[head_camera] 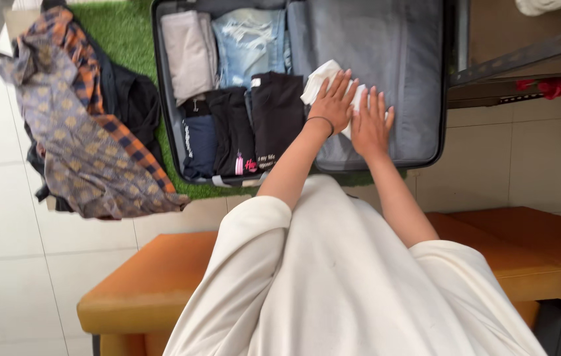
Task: The person folds a white t-shirt and a patterned blue shirt by hand and places them into a suitcase that already contains other folded garments.
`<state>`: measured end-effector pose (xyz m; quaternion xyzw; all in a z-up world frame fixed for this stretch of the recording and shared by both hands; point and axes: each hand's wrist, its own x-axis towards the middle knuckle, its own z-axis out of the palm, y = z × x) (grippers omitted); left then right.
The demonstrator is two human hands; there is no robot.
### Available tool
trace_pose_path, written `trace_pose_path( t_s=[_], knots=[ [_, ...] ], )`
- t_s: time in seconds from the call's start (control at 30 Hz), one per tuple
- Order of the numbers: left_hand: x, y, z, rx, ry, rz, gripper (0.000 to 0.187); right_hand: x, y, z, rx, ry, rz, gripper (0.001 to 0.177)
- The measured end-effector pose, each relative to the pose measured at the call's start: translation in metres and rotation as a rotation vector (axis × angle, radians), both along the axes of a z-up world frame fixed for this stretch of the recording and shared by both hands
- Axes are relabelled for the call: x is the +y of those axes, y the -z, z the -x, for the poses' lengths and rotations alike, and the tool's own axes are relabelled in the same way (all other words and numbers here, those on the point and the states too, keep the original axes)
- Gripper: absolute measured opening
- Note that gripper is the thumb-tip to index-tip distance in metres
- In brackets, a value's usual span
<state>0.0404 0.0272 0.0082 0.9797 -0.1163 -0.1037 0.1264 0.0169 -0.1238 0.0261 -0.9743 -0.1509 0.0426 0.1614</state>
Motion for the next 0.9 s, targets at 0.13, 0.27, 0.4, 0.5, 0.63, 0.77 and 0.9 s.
trace_pose_path(
  t_s=[0.13,0.27,0.4,0.5,0.63,0.77,0.9],
  knots=[
    [0.000,-0.008,0.009,-0.075,-0.037,0.057,0.066,0.001,-0.010,0.007,-0.013,-0.013,0.013,0.057],
    [0.006,-0.028,0.022,-0.070,-0.097,-0.030,0.068,0.006,-0.036,0.010,0.118,0.054,-0.031,0.065],
    [0.014,-0.026,0.043,-0.164,-0.351,0.167,0.085,0.003,-0.041,0.002,0.353,0.179,-0.097,0.069],
    [0.020,-0.015,0.054,-0.309,-0.359,0.371,0.083,-0.008,-0.029,0.003,0.634,0.255,-0.379,0.059],
    [0.035,-0.017,0.076,-0.296,-0.427,0.683,0.072,-0.007,-0.024,0.016,0.892,0.357,-0.919,0.058],
    [0.044,-0.037,0.096,0.058,-0.843,1.011,0.076,0.006,-0.041,0.035,0.890,0.332,-1.110,0.061],
    [0.068,-0.062,0.122,0.491,-0.949,1.446,0.076,0.037,-0.062,0.046,0.886,0.159,-1.357,0.070]
  ],
)
